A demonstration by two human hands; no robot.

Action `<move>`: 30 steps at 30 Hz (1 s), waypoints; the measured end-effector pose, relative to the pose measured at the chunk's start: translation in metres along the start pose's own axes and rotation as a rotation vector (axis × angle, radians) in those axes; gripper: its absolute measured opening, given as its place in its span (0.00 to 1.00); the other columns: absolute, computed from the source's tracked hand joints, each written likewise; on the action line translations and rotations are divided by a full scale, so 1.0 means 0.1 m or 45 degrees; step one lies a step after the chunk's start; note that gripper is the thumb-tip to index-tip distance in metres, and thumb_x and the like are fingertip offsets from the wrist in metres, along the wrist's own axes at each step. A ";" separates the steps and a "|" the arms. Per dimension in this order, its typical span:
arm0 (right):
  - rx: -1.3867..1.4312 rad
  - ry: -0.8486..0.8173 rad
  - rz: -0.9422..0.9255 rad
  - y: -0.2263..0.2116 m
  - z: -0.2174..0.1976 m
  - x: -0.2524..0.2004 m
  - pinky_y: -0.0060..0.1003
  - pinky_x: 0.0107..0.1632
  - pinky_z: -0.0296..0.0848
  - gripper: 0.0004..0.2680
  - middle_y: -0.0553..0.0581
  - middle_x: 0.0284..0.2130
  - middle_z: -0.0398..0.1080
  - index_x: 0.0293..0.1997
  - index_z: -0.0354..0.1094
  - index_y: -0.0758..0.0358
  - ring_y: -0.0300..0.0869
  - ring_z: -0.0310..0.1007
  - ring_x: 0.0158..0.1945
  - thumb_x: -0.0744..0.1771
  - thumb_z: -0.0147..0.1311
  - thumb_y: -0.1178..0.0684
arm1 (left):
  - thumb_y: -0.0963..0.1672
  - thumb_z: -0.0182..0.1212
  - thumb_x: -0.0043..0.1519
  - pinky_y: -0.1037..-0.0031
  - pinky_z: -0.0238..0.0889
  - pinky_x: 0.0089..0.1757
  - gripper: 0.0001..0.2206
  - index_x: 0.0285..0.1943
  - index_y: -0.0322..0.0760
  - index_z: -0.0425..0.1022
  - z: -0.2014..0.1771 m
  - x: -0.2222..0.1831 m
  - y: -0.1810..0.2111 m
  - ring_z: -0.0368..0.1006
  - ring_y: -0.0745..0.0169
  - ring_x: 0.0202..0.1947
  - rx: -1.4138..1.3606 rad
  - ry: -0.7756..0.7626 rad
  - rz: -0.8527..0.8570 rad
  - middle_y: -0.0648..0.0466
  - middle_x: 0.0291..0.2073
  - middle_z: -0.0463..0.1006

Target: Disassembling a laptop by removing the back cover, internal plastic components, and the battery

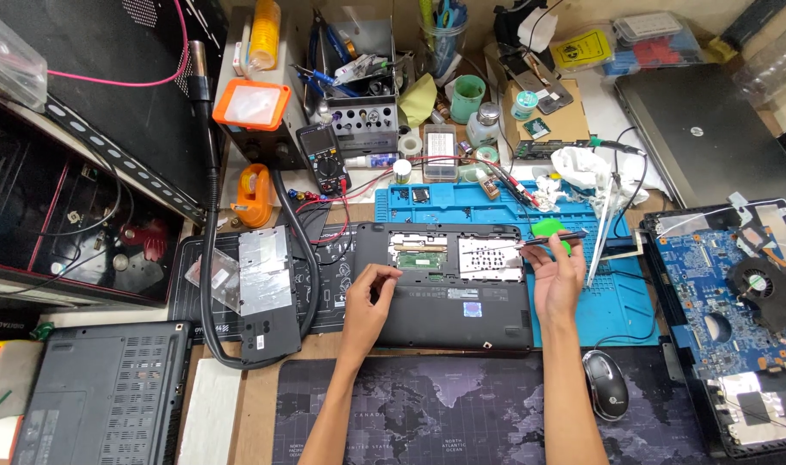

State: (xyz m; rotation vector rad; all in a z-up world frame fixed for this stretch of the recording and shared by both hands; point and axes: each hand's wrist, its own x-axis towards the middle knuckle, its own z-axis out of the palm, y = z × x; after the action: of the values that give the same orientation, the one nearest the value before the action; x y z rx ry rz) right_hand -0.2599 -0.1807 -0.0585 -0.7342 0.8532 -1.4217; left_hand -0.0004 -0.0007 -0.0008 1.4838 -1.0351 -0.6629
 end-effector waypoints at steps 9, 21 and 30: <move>0.008 0.011 0.007 0.00 -0.03 0.01 0.42 0.49 0.85 0.10 0.59 0.39 0.76 0.53 0.60 0.53 0.47 0.82 0.39 0.69 0.57 0.51 | 0.36 0.57 0.64 0.71 0.67 0.37 0.08 0.42 0.38 0.81 0.02 0.00 0.04 0.70 0.63 0.31 0.027 -0.008 -0.025 0.50 0.30 0.79; 0.102 0.028 0.035 -0.03 0.02 -0.02 0.43 0.48 0.85 0.10 0.60 0.38 0.77 0.53 0.59 0.54 0.47 0.82 0.38 0.69 0.57 0.52 | 0.34 0.56 0.62 0.65 0.68 0.37 0.08 0.41 0.37 0.78 0.57 0.63 0.04 0.72 0.56 0.30 0.236 -0.051 0.087 0.48 0.34 0.78; 0.135 0.019 0.033 0.01 -0.03 -0.01 0.43 0.47 0.85 0.10 0.60 0.37 0.76 0.53 0.59 0.54 0.46 0.82 0.37 0.69 0.57 0.52 | 0.36 0.63 0.59 0.63 0.64 0.47 0.06 0.37 0.40 0.75 1.35 1.40 -0.34 0.76 0.52 0.39 0.706 -0.145 0.270 0.53 0.31 0.78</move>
State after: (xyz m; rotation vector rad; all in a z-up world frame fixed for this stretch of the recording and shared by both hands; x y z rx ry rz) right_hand -0.2615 -0.1796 -0.0609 -0.6312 0.7896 -1.4396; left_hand -0.0458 -0.1895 -0.0389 1.7839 -1.5249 -0.3205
